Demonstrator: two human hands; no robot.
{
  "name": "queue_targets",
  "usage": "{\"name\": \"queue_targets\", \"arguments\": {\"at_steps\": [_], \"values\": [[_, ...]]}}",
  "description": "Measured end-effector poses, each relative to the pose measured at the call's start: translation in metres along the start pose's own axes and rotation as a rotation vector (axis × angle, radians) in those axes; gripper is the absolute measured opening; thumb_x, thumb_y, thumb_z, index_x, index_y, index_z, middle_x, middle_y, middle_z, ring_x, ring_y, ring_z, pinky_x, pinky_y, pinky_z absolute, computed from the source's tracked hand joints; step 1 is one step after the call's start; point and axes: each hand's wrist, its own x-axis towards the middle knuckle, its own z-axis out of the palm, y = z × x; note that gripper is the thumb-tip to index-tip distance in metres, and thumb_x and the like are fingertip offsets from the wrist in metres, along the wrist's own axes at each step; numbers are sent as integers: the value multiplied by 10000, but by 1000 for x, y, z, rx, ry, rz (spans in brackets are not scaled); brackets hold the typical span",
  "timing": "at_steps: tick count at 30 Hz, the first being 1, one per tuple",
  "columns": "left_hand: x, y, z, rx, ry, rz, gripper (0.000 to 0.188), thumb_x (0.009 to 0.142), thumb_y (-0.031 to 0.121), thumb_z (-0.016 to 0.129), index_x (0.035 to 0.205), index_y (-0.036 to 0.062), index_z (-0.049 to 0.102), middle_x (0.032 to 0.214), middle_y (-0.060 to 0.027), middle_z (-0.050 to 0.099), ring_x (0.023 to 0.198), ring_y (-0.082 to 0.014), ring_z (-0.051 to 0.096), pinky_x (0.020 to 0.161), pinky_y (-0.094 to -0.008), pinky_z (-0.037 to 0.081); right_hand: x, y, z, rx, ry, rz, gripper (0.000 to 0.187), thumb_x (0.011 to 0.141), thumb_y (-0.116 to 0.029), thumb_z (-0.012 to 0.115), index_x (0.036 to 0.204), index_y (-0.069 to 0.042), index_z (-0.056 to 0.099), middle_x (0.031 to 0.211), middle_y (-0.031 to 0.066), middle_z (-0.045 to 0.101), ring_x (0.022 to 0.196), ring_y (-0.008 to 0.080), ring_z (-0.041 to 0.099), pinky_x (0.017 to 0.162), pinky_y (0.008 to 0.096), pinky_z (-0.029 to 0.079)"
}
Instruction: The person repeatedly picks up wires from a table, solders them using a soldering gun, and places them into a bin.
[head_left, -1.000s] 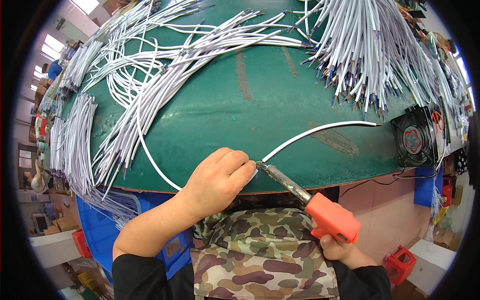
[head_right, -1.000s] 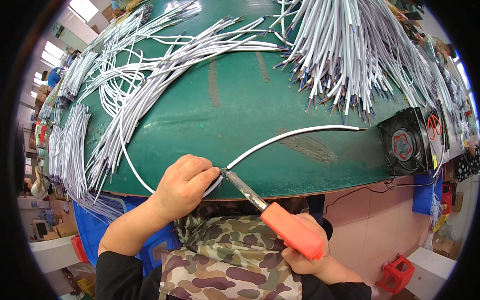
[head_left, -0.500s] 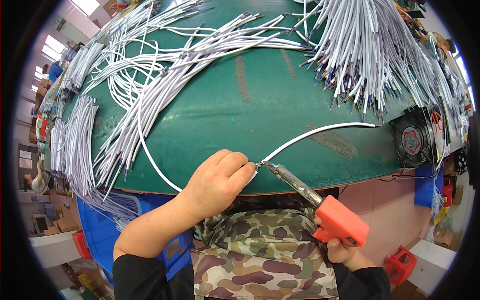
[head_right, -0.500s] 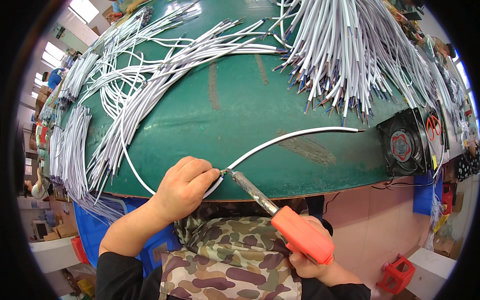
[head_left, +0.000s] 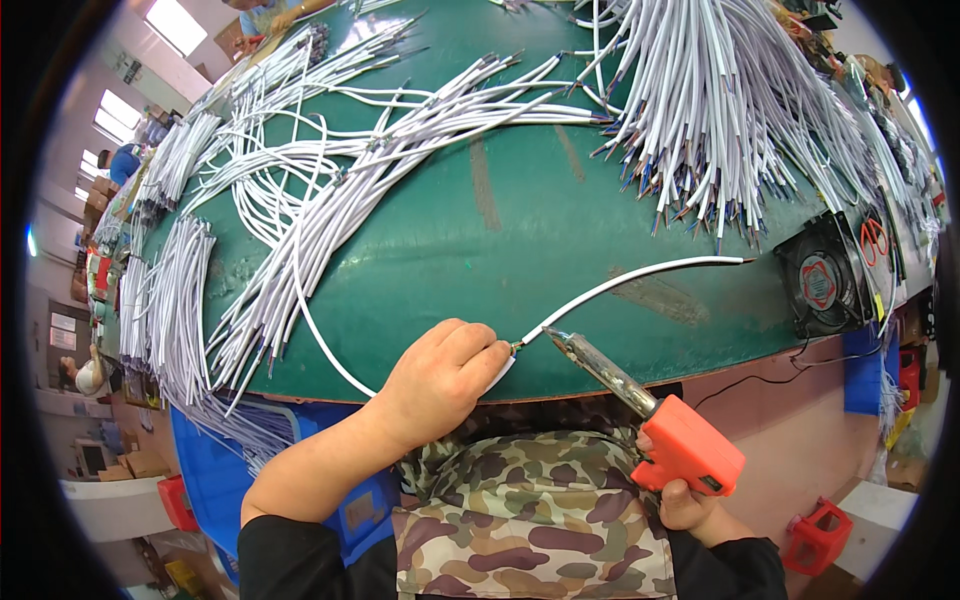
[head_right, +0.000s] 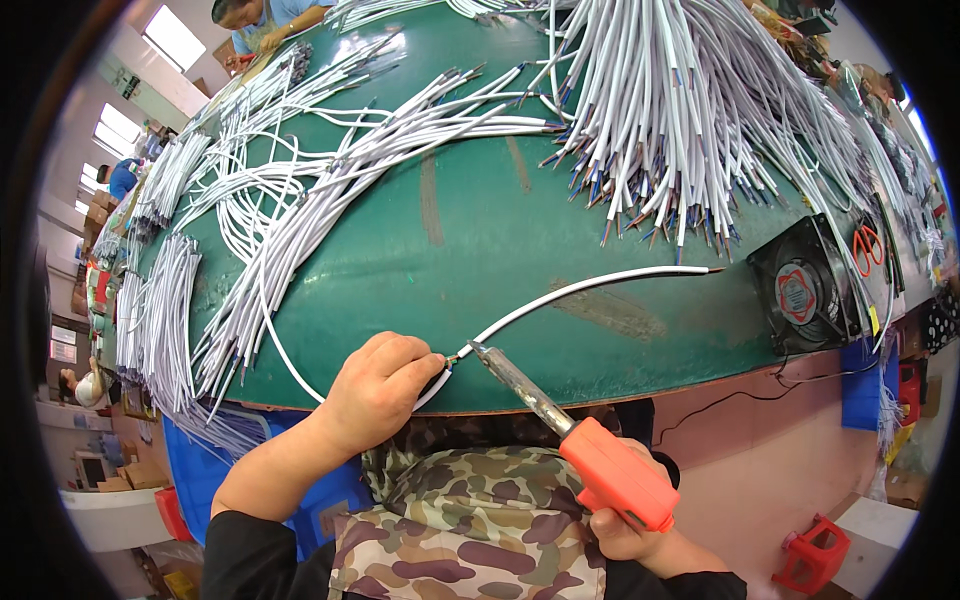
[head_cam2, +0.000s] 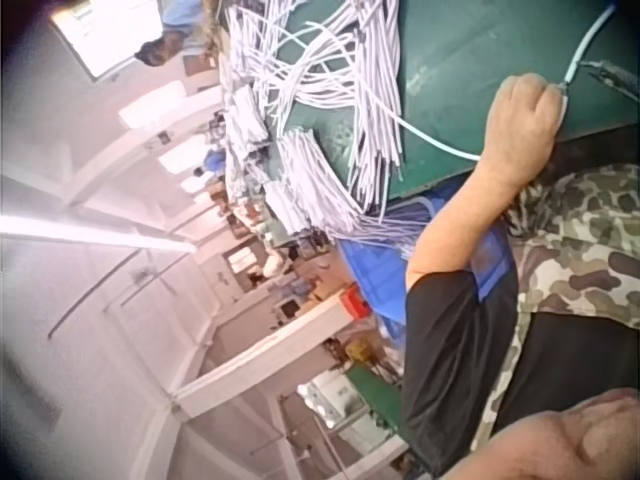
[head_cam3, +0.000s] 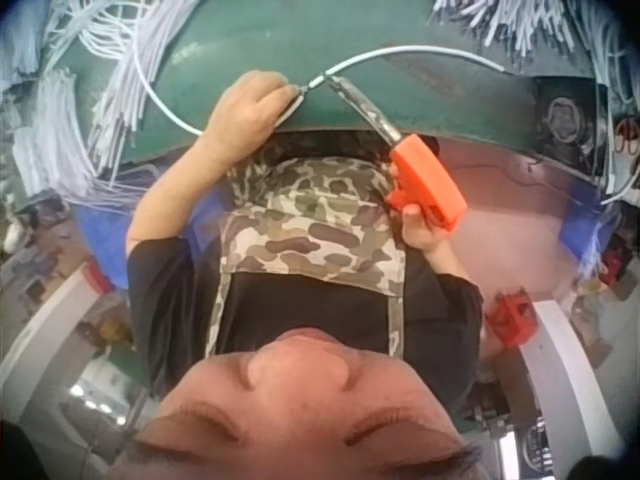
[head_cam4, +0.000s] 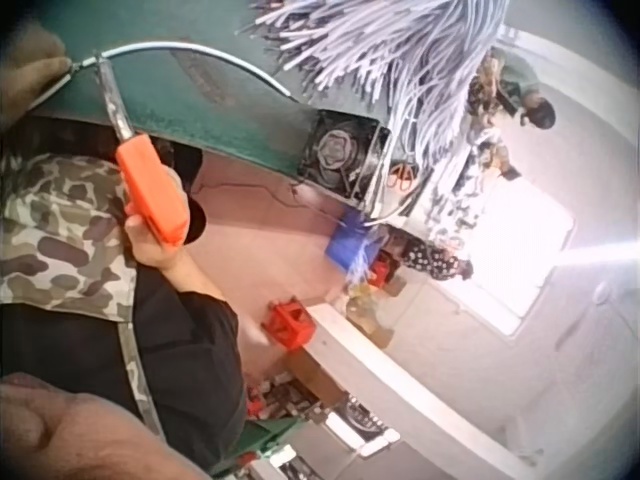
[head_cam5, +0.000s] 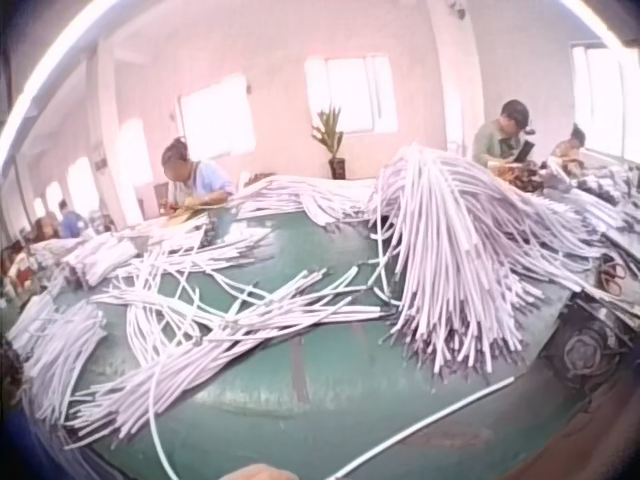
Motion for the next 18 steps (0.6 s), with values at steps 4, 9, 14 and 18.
{"name": "queue_targets", "arguments": {"at_steps": [4, 9, 14, 18], "values": [[4, 4, -3, 7, -21, -31, 223, 697, -1, 662, 919, -7, 643, 868, -96, 582, 736, -266, 589, 651, -365, 503, -1, -2, -4, 22, -3, -28, 406, 917, -424, 579, 900, -26, 657, 873, 95, 654, 868, 314, 612, 750, 407, 492], [10, -1, -33, -37, -194, -330, 109, 794, 30, 668, 893, 12, 626, 844, -92, 566, 735, -241, 588, 639, -345, 487, -7, 1, -8, 129, 156, -69, 505, 916, -461, 576, 1077, 16, 611, 975, 111, 651, 935, 264, 613, 802, 383, 493], [12, -22, -117, -1160, 191, -509, 113, 900, 137, 633, 884, 32, 597, 941, -34, 610, 786, -166, 573, 725, -335, 496, 9, 1, -29, 174, 413, -270, 729, 906, -593, 537, 1231, 57, 474, 1101, 146, 586, 1053, 257, 560, 962, 417, 425], [-8, -14, -241, -1815, 837, -37, 612, 871, 31, 635, 1351, -64, 267, 1145, -154, 545, 940, -108, 550, 783, -232, 497, 26, -9, -49, 244, 467, -403, 664, 956, -528, 478, 1264, 58, 433, 1061, 143, 554, 1034, 241, 525, 946, 392, 408]]}}
